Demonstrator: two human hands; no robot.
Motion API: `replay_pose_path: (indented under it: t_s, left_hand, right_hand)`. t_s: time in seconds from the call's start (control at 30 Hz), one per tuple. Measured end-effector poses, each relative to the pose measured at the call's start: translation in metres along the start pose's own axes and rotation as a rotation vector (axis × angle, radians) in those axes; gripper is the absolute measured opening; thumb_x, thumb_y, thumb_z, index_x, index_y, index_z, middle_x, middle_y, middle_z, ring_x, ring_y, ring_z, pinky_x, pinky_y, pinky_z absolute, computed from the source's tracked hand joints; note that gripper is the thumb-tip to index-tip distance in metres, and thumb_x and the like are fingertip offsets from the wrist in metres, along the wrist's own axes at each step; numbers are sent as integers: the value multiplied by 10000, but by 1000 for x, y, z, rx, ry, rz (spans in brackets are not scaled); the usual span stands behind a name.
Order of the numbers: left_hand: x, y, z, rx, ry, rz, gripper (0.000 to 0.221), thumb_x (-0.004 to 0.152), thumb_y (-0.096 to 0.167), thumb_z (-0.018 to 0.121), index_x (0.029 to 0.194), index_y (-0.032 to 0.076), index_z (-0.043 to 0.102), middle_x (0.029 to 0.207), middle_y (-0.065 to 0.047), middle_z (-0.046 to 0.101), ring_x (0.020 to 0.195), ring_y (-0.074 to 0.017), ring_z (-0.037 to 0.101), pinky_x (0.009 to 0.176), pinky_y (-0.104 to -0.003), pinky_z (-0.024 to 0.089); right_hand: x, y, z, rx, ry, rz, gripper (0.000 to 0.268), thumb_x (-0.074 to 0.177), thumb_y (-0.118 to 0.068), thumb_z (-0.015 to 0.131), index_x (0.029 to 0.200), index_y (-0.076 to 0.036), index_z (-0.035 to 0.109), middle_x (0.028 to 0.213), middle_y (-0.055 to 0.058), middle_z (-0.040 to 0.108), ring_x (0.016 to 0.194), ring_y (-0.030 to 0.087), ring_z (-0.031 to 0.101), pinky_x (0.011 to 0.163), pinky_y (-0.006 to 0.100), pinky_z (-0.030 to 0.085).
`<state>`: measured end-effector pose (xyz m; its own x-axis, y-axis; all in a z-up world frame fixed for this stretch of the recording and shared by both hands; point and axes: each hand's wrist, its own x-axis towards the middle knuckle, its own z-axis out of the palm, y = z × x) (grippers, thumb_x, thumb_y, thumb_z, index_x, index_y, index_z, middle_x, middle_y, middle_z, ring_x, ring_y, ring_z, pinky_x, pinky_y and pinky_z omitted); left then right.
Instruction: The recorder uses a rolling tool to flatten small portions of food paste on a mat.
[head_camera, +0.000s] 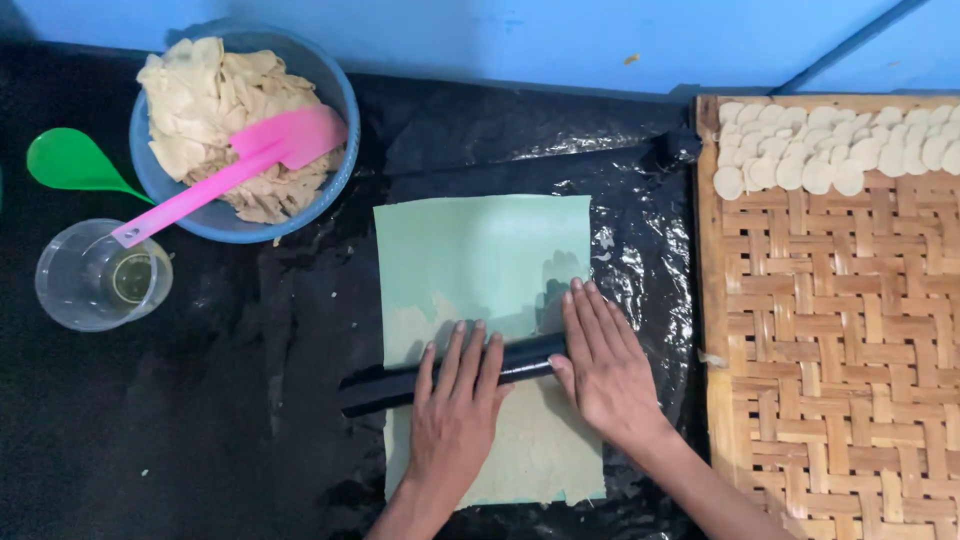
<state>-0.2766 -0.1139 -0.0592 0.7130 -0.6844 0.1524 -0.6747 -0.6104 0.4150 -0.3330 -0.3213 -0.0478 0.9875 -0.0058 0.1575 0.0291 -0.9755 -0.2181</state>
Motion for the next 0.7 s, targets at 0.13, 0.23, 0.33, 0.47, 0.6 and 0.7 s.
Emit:
replay_pose_path:
  t_s: [0.13,0.23,0.33,0.47,0.6,0.7]
  left_hand:
    - [1,2,5,24,-73,-57,637,949,353,614,1444,-21,468,1543,-181,449,1473,-327,354,1176,-579,240]
    - [11,-1,6,48,-99,-72,675,963,386,566,1455,-57,439,1574,-200,402,1493,-329,317,1182,-583,216]
    - [24,-6,6,45,-124,-78,669,1002,408,508,1454,-78,424,1577,-226,380,1500,-351,302,1184,-601,200]
    - [51,-17,8,87,-165,-97,670,1028,422,444,1479,-70,388,1590,-228,346,1514,-374,259,1188,-644,163]
    - [82,-29,3,94,-124,-107,743,1021,462,420,1543,-54,304,1637,-229,248,1532,-416,162,1186,-665,104]
    - [102,-39,3,39,-91,-122,806,1018,497,419,1566,-69,244,1650,-285,163,1538,-442,100,1189,-670,65]
  right_hand:
    - [-3,3,11,8,-35,13,659,997,-333,493,1468,121,408,1548,278,423,1460,389,393,1193,499,314]
    - [5,7,12,30,-54,31,665,1002,-336,489,1481,117,399,1566,270,403,1483,383,371,1209,490,292]
    - [20,7,9,34,-94,64,662,999,-329,481,1499,94,388,1586,259,384,1504,381,338,1219,492,264]
    - [47,15,8,8,-134,82,651,1001,-327,464,1545,16,364,1623,265,306,1520,413,265,1220,514,227]
    - [72,24,9,41,-168,97,656,1031,-322,439,1583,11,313,1644,320,188,1527,485,176,1221,545,187]
    - [90,30,11,42,-140,128,656,1052,-305,431,1593,40,294,1640,361,144,1531,524,134,1224,567,165]
